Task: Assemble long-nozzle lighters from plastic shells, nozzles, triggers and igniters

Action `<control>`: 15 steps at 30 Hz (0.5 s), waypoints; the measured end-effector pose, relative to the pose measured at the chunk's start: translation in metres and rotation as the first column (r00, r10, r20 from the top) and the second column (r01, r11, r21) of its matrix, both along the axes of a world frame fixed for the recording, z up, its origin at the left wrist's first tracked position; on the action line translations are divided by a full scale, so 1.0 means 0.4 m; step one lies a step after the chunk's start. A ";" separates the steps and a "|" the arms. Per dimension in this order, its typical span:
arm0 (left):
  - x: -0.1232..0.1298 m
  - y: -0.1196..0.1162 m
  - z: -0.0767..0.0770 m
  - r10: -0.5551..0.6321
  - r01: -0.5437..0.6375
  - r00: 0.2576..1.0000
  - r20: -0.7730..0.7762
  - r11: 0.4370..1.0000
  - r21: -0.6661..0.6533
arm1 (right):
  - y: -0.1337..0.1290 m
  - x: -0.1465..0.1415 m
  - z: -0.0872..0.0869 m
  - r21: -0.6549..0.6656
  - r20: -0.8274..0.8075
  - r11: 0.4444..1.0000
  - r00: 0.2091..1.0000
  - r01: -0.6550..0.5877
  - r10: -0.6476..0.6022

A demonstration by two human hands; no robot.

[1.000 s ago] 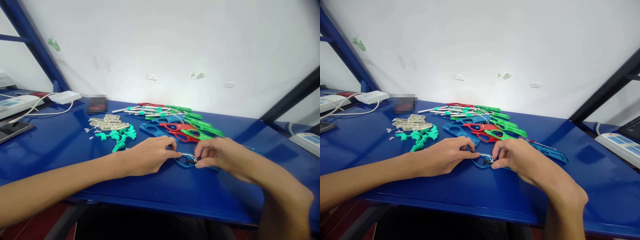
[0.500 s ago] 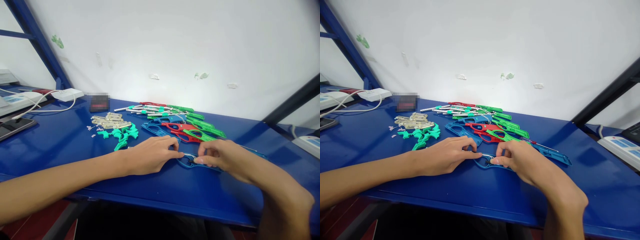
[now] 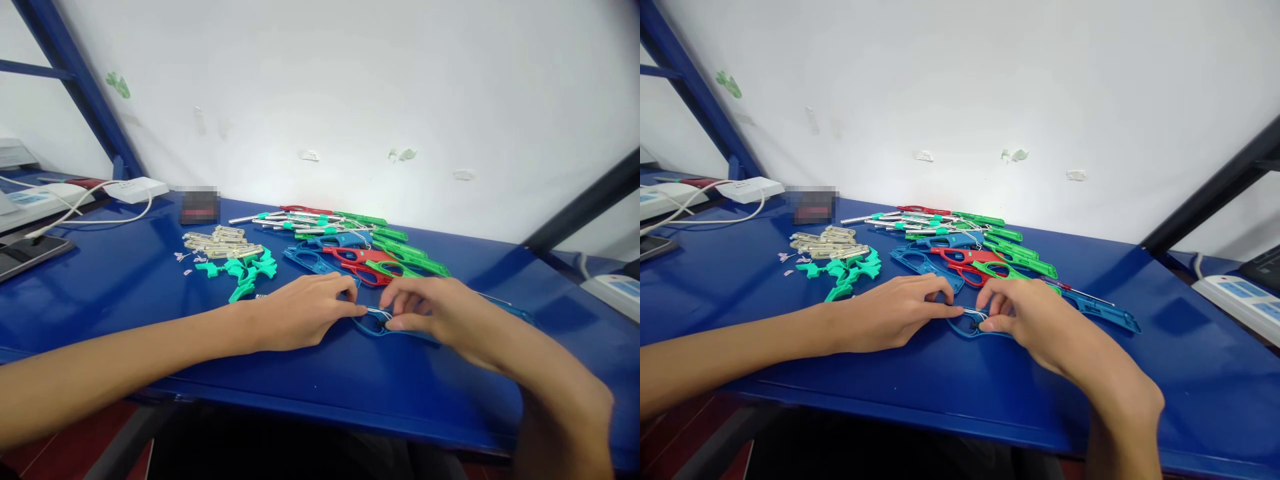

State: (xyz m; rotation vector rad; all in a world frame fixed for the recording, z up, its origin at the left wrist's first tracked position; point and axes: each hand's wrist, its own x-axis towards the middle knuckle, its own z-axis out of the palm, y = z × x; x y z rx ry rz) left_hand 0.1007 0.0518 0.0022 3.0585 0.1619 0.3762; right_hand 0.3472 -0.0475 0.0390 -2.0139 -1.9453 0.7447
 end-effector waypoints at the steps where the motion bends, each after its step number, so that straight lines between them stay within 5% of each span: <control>1: 0.000 0.000 0.001 0.001 -0.001 1.000 -0.005 1.000 0.002 | -0.001 -0.001 0.002 0.009 -0.012 1.000 1.000 -0.025 0.025; 15: -0.006 0.003 0.002 -0.046 0.041 0.996 0.075 0.997 0.061 | -0.002 -0.005 0.008 0.055 -0.061 0.992 0.991 -0.115 0.118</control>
